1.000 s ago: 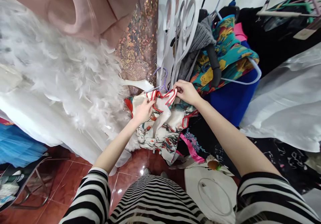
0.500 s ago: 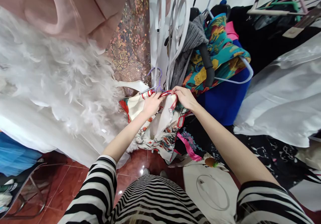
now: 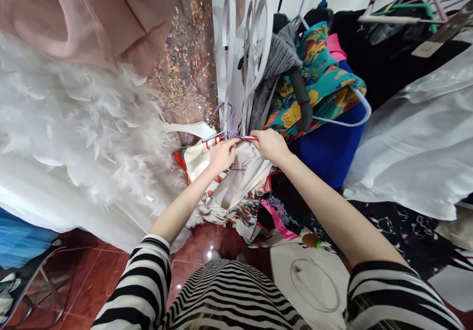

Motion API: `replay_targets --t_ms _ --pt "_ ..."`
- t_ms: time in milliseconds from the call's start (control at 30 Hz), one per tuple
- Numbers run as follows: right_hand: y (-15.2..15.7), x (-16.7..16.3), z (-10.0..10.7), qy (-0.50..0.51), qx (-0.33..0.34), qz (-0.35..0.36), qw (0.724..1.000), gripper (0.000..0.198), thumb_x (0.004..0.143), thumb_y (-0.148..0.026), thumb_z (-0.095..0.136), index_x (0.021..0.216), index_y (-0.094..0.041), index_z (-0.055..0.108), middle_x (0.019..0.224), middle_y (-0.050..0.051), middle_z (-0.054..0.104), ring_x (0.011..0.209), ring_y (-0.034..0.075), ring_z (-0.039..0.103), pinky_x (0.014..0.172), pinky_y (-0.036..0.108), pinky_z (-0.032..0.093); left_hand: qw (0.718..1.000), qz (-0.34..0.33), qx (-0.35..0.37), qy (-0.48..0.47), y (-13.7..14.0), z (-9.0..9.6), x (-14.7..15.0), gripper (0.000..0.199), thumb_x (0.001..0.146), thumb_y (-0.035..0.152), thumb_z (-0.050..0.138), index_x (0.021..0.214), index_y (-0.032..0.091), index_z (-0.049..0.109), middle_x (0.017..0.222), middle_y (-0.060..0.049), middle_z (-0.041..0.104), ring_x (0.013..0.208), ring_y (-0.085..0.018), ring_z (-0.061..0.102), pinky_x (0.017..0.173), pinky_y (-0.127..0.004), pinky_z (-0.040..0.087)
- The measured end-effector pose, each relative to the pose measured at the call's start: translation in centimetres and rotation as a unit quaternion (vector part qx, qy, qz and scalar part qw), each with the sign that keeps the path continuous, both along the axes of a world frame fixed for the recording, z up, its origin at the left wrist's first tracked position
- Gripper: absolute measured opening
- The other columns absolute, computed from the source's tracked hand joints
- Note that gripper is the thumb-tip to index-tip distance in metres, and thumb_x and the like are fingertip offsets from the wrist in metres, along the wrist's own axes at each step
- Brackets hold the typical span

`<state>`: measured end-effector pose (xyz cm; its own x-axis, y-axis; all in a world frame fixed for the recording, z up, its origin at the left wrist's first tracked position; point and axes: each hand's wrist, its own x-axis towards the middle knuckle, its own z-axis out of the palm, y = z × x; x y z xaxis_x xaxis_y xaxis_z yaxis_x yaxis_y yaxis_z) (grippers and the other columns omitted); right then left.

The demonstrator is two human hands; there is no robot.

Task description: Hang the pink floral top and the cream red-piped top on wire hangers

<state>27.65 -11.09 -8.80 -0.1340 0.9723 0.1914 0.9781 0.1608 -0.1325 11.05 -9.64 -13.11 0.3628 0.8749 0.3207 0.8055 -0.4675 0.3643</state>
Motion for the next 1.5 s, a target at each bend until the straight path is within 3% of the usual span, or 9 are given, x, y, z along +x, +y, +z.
replay_targets --t_ms 200,333,533,733,867,1033,1333,1400,1500 --pt "1.8 0.5 0.5 0.016 0.010 0.066 0.998 0.025 0.093 -0.031 0.053 0.096 -0.021 0.076 0.088 0.011 0.076 0.084 0.025 0.069 0.068 0.030 0.044 0.999 0.002 -0.028 -0.016 0.4 0.4 0.3 0.041 0.092 0.012 0.041 0.120 0.031 0.065 0.109 0.001 0.075 0.103 -0.023 0.069 0.084 -0.033 0.054" --pt "2.0 0.0 0.6 0.051 0.024 0.032 0.998 0.035 0.093 -0.029 0.045 0.082 -0.019 0.076 0.084 0.013 0.076 0.081 0.025 0.069 0.067 0.031 0.044 0.999 -0.032 0.004 -0.014 0.4 -0.3 -0.9 0.042 0.090 0.008 0.042 0.120 0.025 0.066 0.115 -0.004 0.071 0.102 -0.021 0.067 0.088 -0.032 0.053" --pt "2.5 -0.4 0.3 0.115 0.007 0.006 0.993 0.031 0.086 -0.026 0.047 0.066 -0.020 0.070 0.064 0.010 0.069 0.067 0.024 0.064 0.061 0.031 0.041 0.984 -0.029 0.122 0.130 -0.7 -0.3 -4.0 0.036 0.091 0.010 0.043 0.110 0.025 0.070 0.111 -0.009 0.064 0.106 -0.023 0.060 0.084 -0.034 0.052" --pt "1.9 -0.3 0.4 0.153 -0.021 0.049 0.987 0.029 0.087 -0.030 0.048 0.062 -0.022 0.058 0.061 0.005 0.063 0.067 0.022 0.062 0.063 0.029 0.042 0.962 -0.081 0.112 0.235 -1.5 0.4 -5.2 0.030 0.087 0.004 0.044 0.097 0.019 0.068 0.102 -0.011 0.060 0.106 -0.025 0.058 0.081 -0.034 0.050" --pt "0.4 -0.5 -0.1 0.162 -0.056 0.059 0.983 0.005 0.077 -0.026 0.057 0.079 -0.021 0.059 0.074 0.005 0.066 0.074 0.023 0.064 0.069 0.030 0.045 0.978 -0.108 0.084 0.157 -1.9 0.2 -6.0 0.024 0.081 0.005 0.046 0.084 0.021 0.064 0.093 -0.008 0.058 0.094 -0.023 0.058 0.080 -0.035 0.050" --pt "-0.1 -1.2 -3.0 0.239 -0.030 0.119 0.963 0.033 0.073 -0.025 0.058 0.104 -0.021 0.049 0.081 0.004 0.066 0.075 0.024 0.063 0.071 0.033 0.048 0.994 -0.092 0.029 -0.058 -1.6 -0.9 -6.2 0.023 0.076 0.004 0.040 0.071 0.022 0.054 0.079 -0.003 0.055 0.078 -0.020 0.054 0.075 -0.033 0.051" --pt "-0.8 -3.5 -9.3 0.487 -0.055 0.170 0.855 0.056 0.078 -0.029 0.055 0.128 -0.025 0.030 0.083 -0.003 0.055 0.073 0.019 0.061 0.067 0.033 0.052 0.993 -0.070 0.030 -0.089 -2.6 -3.4 -5.2 0.019 0.075 0.005 0.046 0.071 0.022 0.054 0.083 -0.003 0.055 0.079 -0.018 0.057 0.077 -0.032 0.052" --pt "-1.5 -3.7 -10.2 0.492 -0.028 0.176 0.852 0.060 0.079 -0.025 0.052 0.135 -0.024 0.029 0.091 0.001 0.056 0.081 0.019 0.062 0.073 0.034 0.054 0.993 -0.065 0.042 -0.095 -2.9 -3.9 -5.3 0.020 0.077 0.006 0.047 0.079 0.022 0.059 0.087 -0.003 0.057 0.085 -0.019 0.058 0.082 -0.033 0.052" --pt "-2.3 -3.6 -10.4 0.419 0.016 0.195 0.887 0.062 0.080 -0.012 0.040 0.141 -0.023 0.037 0.101 0.006 0.058 0.088 0.020 0.062 0.082 0.037 0.053 0.991 -0.039 0.064 -0.110 -3.2 -4.9 -5.7 0.026 0.079 0.005 0.046 0.089 0.022 0.063 0.092 -0.004 0.059 0.091 -0.019 0.059 0.086 -0.034 0.052"
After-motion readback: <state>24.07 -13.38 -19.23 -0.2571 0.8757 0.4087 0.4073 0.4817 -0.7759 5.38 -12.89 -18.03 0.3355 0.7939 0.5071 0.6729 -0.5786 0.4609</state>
